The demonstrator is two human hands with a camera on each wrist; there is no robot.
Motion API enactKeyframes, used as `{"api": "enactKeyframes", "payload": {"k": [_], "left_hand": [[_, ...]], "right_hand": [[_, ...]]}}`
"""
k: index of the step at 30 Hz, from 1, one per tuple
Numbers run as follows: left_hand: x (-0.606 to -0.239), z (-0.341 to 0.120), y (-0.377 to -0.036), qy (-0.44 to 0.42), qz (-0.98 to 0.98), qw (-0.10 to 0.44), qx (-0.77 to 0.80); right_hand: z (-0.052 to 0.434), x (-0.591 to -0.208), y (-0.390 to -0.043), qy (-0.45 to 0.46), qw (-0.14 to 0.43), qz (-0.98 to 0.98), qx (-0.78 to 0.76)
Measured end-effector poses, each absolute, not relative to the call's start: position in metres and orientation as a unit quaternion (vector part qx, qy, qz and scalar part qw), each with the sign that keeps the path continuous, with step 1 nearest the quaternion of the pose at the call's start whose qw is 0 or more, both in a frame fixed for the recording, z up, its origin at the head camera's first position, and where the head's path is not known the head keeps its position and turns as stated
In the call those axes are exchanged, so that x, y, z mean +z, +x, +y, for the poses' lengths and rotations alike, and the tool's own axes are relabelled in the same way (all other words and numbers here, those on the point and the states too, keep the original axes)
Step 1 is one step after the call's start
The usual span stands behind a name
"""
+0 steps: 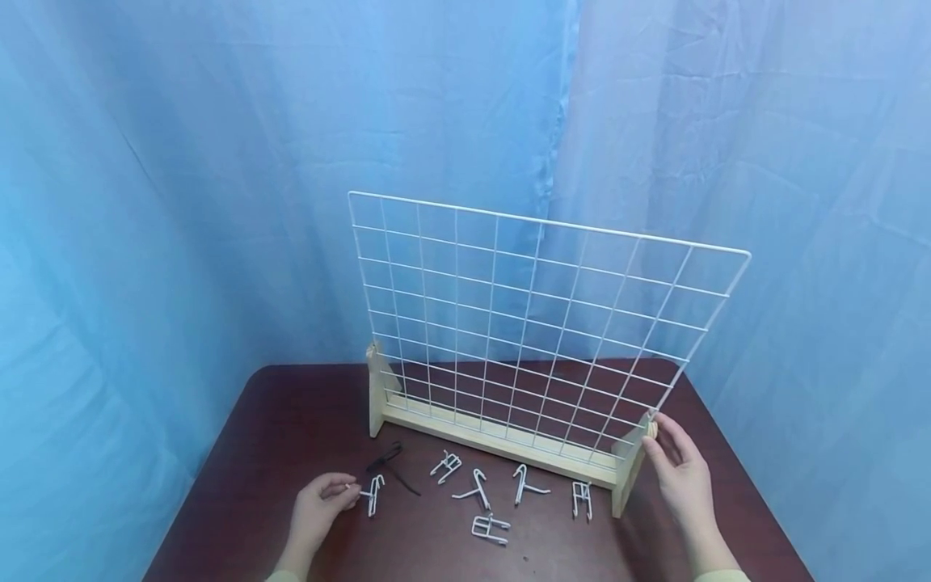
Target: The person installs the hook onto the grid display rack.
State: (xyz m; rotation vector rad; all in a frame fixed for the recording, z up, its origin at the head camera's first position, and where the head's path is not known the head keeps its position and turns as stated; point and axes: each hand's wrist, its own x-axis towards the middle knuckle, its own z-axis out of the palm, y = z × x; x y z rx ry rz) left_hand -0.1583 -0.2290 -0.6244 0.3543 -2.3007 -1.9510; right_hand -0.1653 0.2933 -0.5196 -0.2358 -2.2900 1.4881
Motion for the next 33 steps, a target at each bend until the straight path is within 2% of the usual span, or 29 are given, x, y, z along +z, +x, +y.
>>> {"api": "enactKeyframes", "payload": {"k": [8,26,33], "left_hand": [[-0.616,-0.224,-0.162,0.111,-0.743,0.063,-0.658],[-0.593,-0.212,-0.165,0.088,-0.715,0.135,-0.681],[-0.58,-0.208,-0.169,0.087,-0.711,0.145,-0.683]], "right_hand": [[0.295,-0.521,-0.167,-0.091,0.196,-0.814,0.539],[0.291,-0.517,-0.165,-0.094,0.208,-0.82,0.525],[0.291,-0.517,-0.166,-0.103,0.201,-0.827,0.515]]}}
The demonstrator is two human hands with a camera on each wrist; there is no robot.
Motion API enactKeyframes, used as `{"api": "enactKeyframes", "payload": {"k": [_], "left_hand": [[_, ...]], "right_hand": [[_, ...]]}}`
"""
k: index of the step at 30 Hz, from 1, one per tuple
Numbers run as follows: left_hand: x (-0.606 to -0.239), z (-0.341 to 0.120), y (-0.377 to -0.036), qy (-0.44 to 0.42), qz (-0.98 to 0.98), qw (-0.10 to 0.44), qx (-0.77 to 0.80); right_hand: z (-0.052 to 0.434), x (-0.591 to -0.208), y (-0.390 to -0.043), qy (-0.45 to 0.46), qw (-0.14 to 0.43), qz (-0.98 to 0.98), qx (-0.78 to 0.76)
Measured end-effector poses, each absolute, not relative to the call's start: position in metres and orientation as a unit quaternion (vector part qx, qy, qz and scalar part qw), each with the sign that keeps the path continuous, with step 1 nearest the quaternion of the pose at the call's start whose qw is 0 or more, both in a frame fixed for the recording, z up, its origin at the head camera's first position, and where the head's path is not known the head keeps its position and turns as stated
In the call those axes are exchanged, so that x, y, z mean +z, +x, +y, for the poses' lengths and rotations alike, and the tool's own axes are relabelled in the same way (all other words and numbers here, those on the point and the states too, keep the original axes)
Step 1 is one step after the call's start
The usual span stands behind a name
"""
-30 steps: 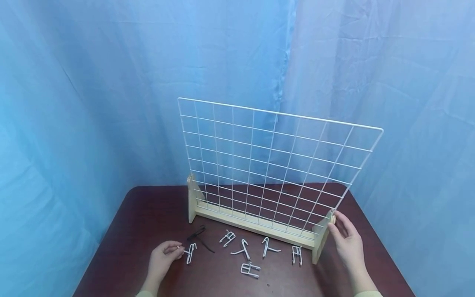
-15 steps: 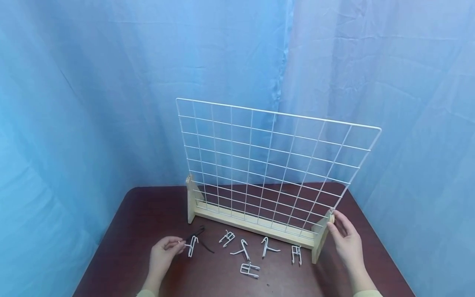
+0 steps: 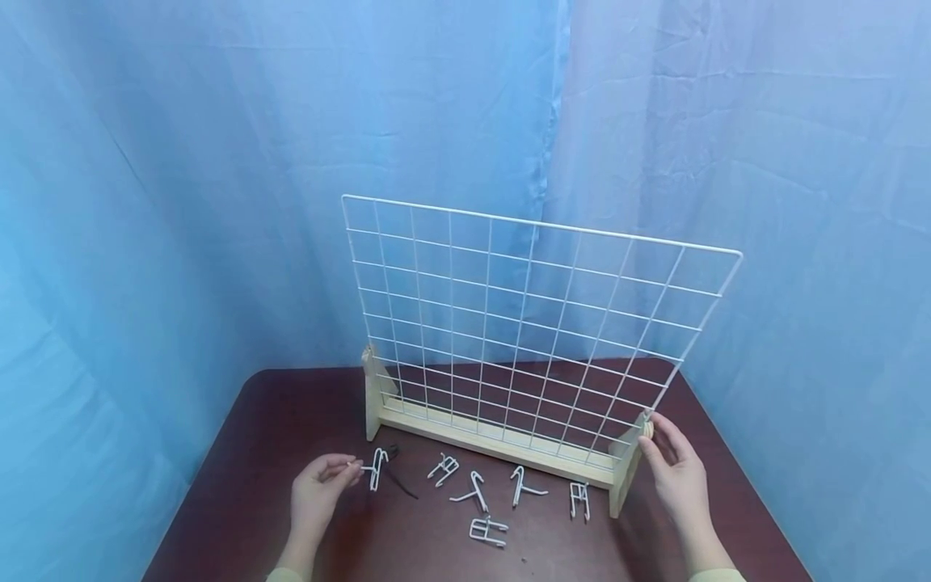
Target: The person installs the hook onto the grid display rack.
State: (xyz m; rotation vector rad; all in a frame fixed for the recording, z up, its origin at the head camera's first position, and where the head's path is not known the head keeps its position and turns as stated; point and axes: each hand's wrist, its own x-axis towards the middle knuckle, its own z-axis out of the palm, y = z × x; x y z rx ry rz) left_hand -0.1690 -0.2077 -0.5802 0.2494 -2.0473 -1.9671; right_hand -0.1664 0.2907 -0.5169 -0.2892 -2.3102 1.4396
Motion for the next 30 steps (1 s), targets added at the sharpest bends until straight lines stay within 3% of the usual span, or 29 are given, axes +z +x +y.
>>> {"api": "enactKeyframes", "payload": {"k": [17,30], "left_hand": [[-0.552,-0.186,-0.179,0.07,-0.69,0.184,-0.697],[-0.539,-0.175,-0.185,0.09,-0.73,0.177,-0.654]], "right_hand": [[0.288,-0.517,-0.166,-0.113,0.215,-0.826,0.508],[0.288,-0.519,-0.166,-0.091,0.232,-0.83,0.498]]}}
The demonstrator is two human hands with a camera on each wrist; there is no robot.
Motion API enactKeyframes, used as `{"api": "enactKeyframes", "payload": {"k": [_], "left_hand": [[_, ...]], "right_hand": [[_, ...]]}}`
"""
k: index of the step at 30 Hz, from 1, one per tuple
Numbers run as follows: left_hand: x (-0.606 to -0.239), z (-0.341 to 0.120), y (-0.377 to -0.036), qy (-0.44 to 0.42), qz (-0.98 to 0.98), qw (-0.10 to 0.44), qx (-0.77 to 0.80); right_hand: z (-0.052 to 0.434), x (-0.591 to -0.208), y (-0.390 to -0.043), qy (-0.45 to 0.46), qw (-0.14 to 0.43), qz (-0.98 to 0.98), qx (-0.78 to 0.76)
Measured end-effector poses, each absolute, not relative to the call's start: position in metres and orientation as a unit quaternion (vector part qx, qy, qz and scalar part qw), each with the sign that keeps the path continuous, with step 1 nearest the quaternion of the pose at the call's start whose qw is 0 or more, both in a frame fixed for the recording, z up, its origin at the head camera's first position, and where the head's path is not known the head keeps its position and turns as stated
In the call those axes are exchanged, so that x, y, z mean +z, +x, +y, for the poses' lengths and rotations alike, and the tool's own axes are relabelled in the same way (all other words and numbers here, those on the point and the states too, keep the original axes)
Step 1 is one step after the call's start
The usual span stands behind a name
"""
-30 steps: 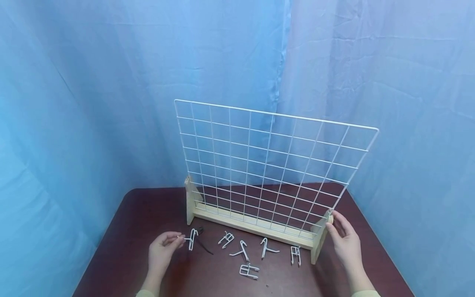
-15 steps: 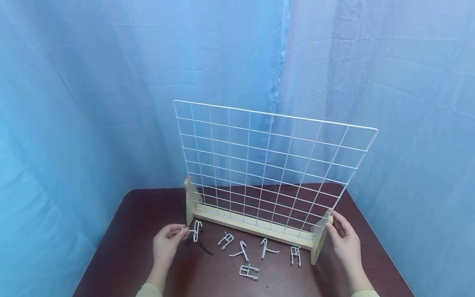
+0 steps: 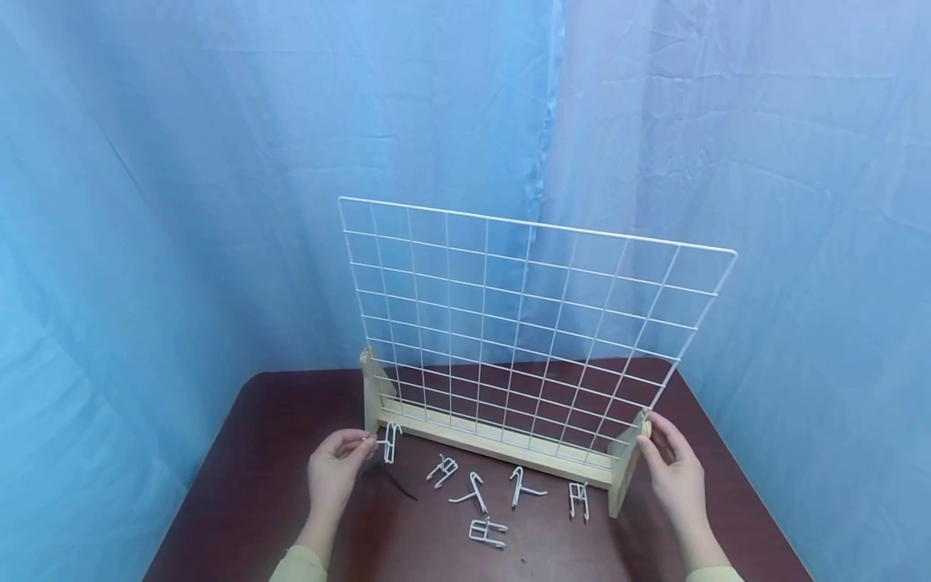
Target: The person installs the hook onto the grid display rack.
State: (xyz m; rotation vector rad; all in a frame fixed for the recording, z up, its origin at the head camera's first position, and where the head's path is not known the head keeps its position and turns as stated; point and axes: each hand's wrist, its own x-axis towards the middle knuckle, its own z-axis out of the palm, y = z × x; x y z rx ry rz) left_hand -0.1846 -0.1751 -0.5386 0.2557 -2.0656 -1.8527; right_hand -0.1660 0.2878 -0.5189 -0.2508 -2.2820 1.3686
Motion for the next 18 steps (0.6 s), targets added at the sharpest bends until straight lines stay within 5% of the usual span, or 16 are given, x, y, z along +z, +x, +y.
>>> {"api": "enactKeyframes", "payload": {"k": [18], "left_hand": [[-0.498,-0.16,-0.207,0.071,-0.783,0.273,-0.555]], "right_hand": [[0.288,-0.522,-0.167,-0.1,0.241,-0.83,0.494]]}}
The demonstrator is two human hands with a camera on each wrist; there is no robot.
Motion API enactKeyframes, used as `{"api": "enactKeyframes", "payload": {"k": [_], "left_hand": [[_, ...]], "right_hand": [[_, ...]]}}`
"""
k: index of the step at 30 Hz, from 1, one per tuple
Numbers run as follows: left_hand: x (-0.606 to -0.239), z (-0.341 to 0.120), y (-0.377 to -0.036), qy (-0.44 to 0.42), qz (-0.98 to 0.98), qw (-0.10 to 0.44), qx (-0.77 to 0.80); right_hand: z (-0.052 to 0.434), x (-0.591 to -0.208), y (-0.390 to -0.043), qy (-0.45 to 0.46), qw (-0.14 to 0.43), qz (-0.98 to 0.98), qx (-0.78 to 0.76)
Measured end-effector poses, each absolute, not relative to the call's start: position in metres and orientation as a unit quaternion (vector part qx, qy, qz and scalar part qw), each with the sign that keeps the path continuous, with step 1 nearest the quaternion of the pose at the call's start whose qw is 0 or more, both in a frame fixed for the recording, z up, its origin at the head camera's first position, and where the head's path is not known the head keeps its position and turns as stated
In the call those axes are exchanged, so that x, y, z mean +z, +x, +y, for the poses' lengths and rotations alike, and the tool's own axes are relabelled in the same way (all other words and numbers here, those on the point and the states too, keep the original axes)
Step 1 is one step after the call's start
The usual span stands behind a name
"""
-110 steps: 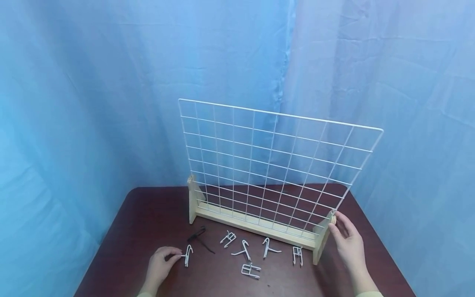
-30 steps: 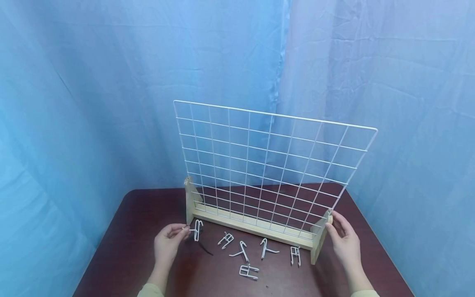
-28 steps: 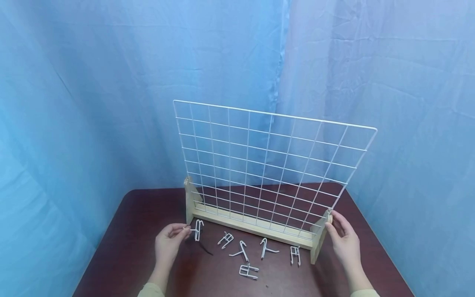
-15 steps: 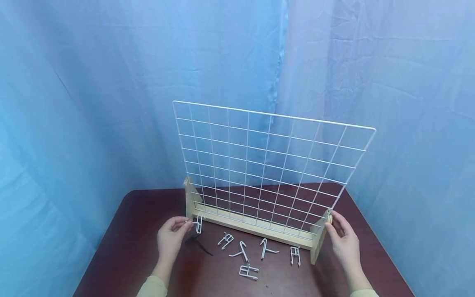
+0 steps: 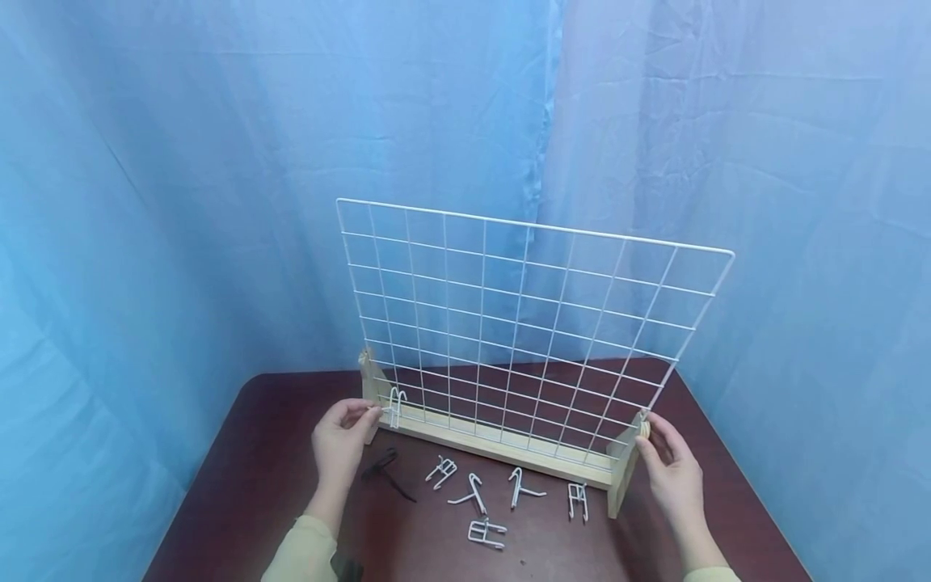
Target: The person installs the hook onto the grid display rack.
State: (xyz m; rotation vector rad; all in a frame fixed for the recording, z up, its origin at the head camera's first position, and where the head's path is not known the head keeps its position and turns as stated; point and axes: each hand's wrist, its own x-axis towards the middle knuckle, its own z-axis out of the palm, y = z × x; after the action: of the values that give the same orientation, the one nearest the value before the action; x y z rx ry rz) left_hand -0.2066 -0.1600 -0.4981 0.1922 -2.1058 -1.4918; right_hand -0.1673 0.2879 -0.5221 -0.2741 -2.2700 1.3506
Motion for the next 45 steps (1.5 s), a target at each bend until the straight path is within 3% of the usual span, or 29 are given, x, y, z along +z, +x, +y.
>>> {"api": "enactKeyframes", "payload": {"k": [45], "left_hand": [[-0.427,-0.146,-0.248,0.0,-0.726,0.35,-0.592]], "right_hand": [[0.285,-0.523,-0.166,-0.101,0.247,-0.829,0.491]]}}
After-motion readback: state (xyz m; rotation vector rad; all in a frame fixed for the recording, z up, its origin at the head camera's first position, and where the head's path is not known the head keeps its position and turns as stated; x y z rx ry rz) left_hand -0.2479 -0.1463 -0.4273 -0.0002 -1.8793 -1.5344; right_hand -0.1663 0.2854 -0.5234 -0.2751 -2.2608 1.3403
